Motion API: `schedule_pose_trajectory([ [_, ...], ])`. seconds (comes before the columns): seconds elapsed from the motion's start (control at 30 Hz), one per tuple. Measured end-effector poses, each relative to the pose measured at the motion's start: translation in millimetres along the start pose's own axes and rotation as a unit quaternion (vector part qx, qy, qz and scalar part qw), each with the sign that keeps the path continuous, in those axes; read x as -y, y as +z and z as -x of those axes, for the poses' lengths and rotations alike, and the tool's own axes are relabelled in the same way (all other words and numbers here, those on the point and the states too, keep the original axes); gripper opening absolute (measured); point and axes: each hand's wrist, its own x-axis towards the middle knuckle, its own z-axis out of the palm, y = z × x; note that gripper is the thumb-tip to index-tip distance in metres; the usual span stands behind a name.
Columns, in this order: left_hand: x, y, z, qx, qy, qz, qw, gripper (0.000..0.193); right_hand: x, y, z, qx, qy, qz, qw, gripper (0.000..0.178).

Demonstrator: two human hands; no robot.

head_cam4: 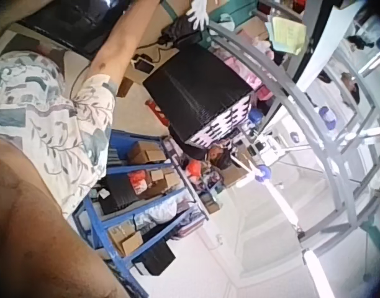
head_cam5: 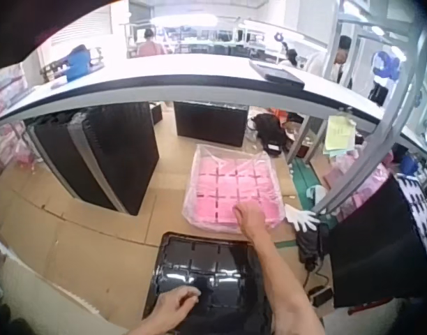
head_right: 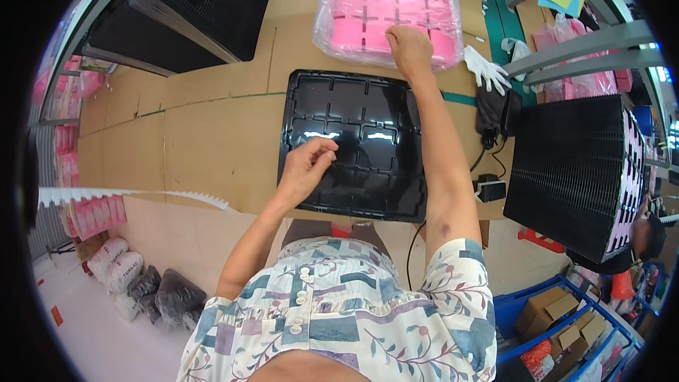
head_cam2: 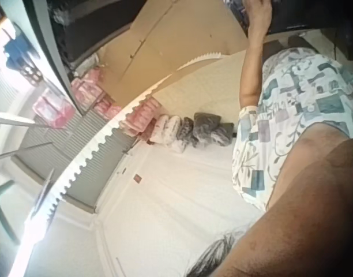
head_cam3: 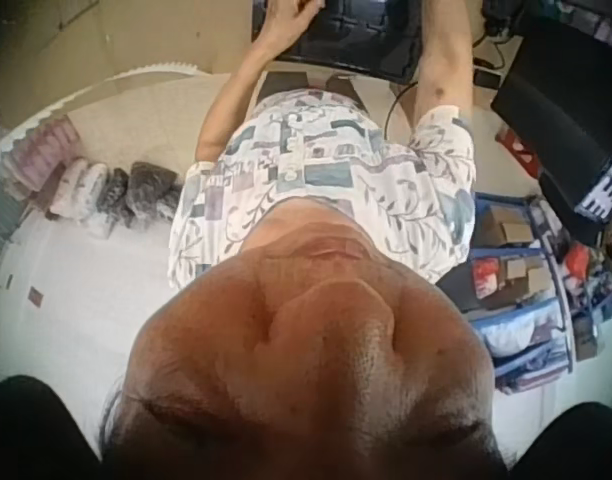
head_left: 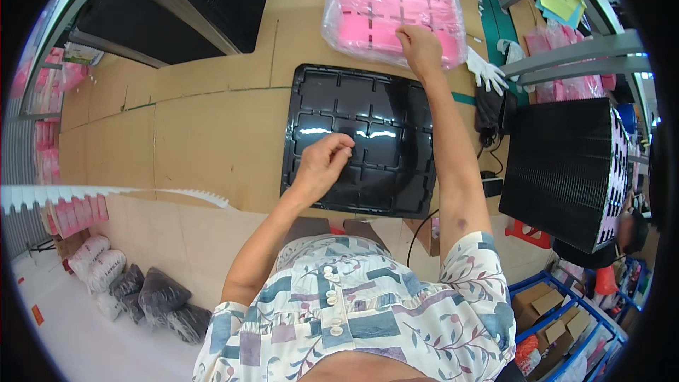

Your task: The person repeatedly assembles black plastic trays by applying white adhesive strips to the edges and then placing pink foam inserts into the compartments. The person smooths the foam to ensure it fits and then moves the completed tray aside to begin the process again with a new tray.

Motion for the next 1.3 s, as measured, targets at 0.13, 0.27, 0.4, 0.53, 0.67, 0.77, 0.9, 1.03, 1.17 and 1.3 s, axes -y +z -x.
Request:
schedule_pose_trajectory([
  [0.13,2.1,-6.1,-11.4,0.004,0.014,0.003,1.000,0.013,-36.1,42.9,-22.3,0.142,0.041,0.063,0.987,0.019],
  [0.27,16.6,-16.1,-30.1,0.018,-0.001,0.050,0.999,0.012,-59.3,50.1,-22.1,0.124,0.017,-0.011,0.992,0.023],
  [0.4,0.8,-13.6,-83.7,0.085,-0.013,0.096,0.992,0.018,-45.8,24.1,-40.9,0.035,0.083,-0.095,0.991,0.026],
  [0.53,-15.7,11.5,-167.8,0.151,-0.112,0.512,0.838,0.043,-23.1,-20.1,-70.8,0.000,0.114,-0.138,0.984,0.024],
  [0.67,-41.5,14.0,-245.2,0.029,-0.251,0.659,0.708,0.045,-19.9,-45.3,-65.4,0.029,0.096,-0.135,0.986,0.021],
  [0.77,-21.1,15.2,-278.0,-0.031,-0.189,0.633,0.750,0.031,-14.5,-40.2,-39.8,-0.046,0.022,-0.086,0.995,0.019],
  [0.9,-28.8,-6.3,-235.4,-0.040,-0.165,0.653,0.738,0.015,66.7,-28.3,34.2,-0.125,0.008,-0.111,0.986,0.018],
  [1.03,-45.4,-15.5,-145.9,0.000,-0.178,0.692,0.700,0.011,86.0,32.4,89.8,0.072,0.311,-0.659,0.681,0.034],
  [1.17,-11.8,-27.4,-86.6,-0.050,-0.193,0.685,0.701,0.010,68.4,28.2,105.5,-0.142,0.290,-0.903,0.283,0.049],
  [1.3,16.3,-28.8,-62.6,-0.090,-0.213,0.642,0.731,0.010,38.6,-3.5,144.0,-0.173,0.245,-0.910,0.286,0.067],
])
